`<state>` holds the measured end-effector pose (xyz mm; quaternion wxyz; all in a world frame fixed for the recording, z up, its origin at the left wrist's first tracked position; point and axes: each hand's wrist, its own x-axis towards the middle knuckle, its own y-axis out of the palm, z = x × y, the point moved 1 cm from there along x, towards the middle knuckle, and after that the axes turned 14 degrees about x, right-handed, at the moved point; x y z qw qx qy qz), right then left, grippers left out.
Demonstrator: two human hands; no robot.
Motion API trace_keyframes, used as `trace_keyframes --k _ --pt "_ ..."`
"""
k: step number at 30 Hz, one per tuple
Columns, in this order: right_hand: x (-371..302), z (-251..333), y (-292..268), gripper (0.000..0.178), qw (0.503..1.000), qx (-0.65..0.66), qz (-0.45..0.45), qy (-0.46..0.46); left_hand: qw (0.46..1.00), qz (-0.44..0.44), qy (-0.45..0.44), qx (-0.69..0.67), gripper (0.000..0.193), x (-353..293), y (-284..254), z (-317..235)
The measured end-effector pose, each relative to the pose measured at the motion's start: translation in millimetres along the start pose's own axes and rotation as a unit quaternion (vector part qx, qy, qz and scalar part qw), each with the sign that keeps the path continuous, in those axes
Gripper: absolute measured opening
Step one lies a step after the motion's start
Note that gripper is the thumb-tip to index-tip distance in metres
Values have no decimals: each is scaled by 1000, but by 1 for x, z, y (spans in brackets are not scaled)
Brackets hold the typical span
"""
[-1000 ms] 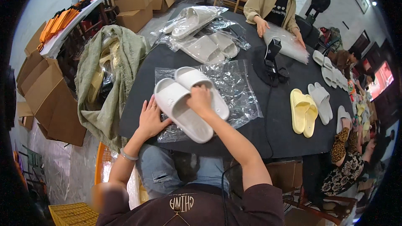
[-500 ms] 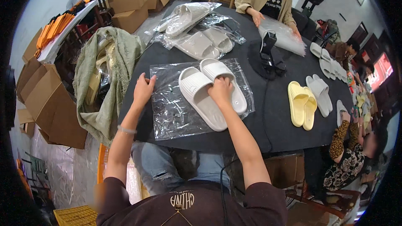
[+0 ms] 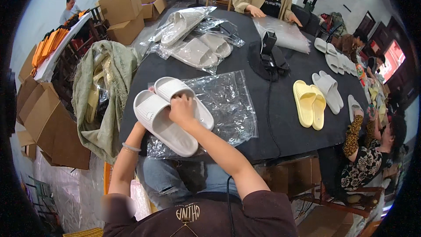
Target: The person packs pairs of slippers into clear plastic bags. They retrieve slippers from a large sack, place them on a table, and insert them into bags. The person handles yellow, white, and black slippers, placing the packaged pairs on the table or into a crate.
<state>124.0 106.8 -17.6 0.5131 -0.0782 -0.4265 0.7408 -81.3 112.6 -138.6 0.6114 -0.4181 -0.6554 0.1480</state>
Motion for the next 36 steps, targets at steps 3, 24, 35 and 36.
trace_keyframes --k 3,24,35,36 --pt "-6 -26 -11 27 998 -49 19 33 972 134 -7 191 61 32 -38 -52" --pt "-31 -101 -126 30 972 -97 -109 185 936 336 -80 60 64 -10 -150 -124" --pt "-97 -35 -54 33 999 -25 4 45 932 320 -58 160 73 -27 -139 -138" --pt "-100 -46 -66 36 998 -45 3 48 936 310 -56 155 73 -27 -139 -139"
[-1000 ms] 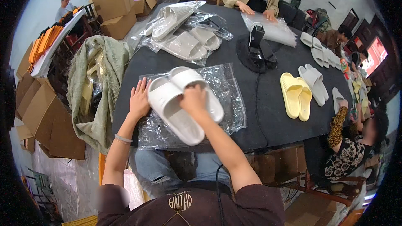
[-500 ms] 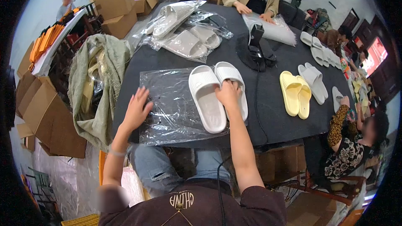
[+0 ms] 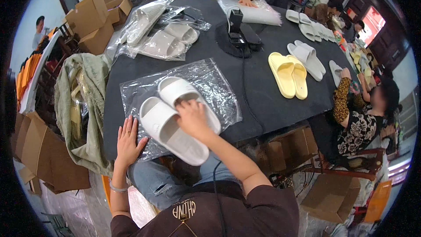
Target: The person packs pairs of slippers into clear plastic bags. They retrieve slippers from a large sack, place them on a table, and insert them into bags. The person handles yellow, white, and black slippers, placing the packaged pairs on the table or into a crate.
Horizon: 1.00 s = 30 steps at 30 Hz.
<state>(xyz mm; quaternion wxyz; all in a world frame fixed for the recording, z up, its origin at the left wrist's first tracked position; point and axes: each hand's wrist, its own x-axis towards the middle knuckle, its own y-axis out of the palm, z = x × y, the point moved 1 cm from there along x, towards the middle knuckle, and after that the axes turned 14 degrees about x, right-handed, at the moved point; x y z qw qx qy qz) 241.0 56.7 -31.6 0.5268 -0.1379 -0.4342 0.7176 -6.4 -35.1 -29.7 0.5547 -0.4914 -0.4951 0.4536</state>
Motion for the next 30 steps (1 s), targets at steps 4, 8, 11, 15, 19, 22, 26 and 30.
trace_keyframes --k 4,8,11,15,19,22,26,30 --pt "1 -43 -26 42 996 -20 -78 44 1000 3 3 4 75 0 -1 -1" --pt "13 -58 -38 47 994 -34 -79 61 1000 -4 5 18 77 0 1 2" --pt "3 -61 -51 49 995 77 -60 10 1000 -8 7 5 74 0 1 1" --pt "-46 -55 -119 22 970 152 -161 104 990 -64 -13 -121 61 -6 -4 2" --pt "-100 -61 -137 27 939 109 -197 261 992 -56 -10 -115 54 -25 -34 -29" --pt "-114 -53 -135 43 908 103 -150 377 998 -1 -5 -66 74 -34 -34 -64" --pt "-107 -47 -121 41 895 154 -147 393 998 19 -9 -66 96 -34 -29 -85" --pt "-109 -69 -113 35 912 135 -180 342 999 24 -25 -23 99 -31 -15 -81"
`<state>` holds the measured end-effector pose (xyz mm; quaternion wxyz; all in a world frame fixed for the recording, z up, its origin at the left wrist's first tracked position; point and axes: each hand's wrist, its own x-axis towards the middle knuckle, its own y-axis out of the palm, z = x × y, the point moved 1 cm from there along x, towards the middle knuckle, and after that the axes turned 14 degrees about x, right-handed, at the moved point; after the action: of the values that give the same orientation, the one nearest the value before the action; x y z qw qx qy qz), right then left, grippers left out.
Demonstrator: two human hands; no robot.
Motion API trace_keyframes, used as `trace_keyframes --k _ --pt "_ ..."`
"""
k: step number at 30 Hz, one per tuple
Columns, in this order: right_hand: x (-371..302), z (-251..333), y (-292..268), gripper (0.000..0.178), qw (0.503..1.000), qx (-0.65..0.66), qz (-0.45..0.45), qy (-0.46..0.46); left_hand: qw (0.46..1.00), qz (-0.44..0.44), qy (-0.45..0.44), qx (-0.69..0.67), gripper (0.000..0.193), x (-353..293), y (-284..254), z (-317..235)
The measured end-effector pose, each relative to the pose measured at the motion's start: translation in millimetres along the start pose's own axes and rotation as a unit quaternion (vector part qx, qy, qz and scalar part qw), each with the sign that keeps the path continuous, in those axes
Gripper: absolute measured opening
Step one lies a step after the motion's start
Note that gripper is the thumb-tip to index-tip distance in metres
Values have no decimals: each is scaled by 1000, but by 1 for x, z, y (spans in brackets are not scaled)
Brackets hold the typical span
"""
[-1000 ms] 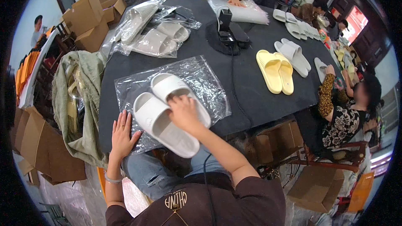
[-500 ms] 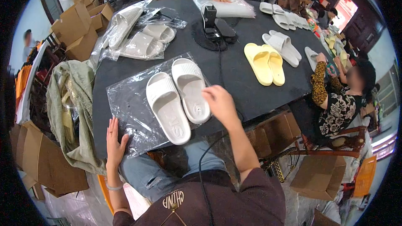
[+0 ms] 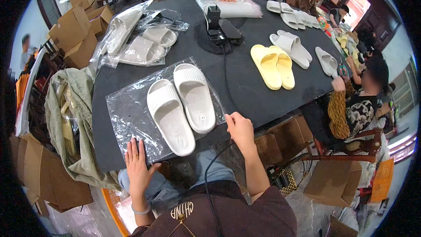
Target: The person packs pairs of slippers into clear plastic bags. They retrieve slippers from a large sack, place them on a table, and insert them into bags. The person handles yellow, white, and black slippers, placing the packaged pairs on the table or into a crate.
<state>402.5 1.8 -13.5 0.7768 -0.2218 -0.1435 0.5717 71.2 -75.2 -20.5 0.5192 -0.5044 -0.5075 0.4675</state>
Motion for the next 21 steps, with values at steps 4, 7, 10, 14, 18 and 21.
trace_keyframes --k 4,7,10,14,18,21 --pt "-1 1 -6 31 1000 -1 -4 17 999 -24 -3 37 99 -1 6 0" --pt "0 -18 -3 29 998 -55 -26 -27 999 -24 -3 28 99 -1 5 0" --pt "-4 -14 1 25 990 -112 -57 -62 999 -31 -6 30 99 -3 7 1" --pt "-20 55 6 26 989 8 -103 -104 999 -33 -19 34 97 -2 6 -1" --pt "-10 61 66 63 930 -90 48 -354 998 -40 -18 40 94 -1 9 -4" --pt "8 70 107 74 946 -109 86 -292 997 -45 -22 51 92 -4 8 -6"
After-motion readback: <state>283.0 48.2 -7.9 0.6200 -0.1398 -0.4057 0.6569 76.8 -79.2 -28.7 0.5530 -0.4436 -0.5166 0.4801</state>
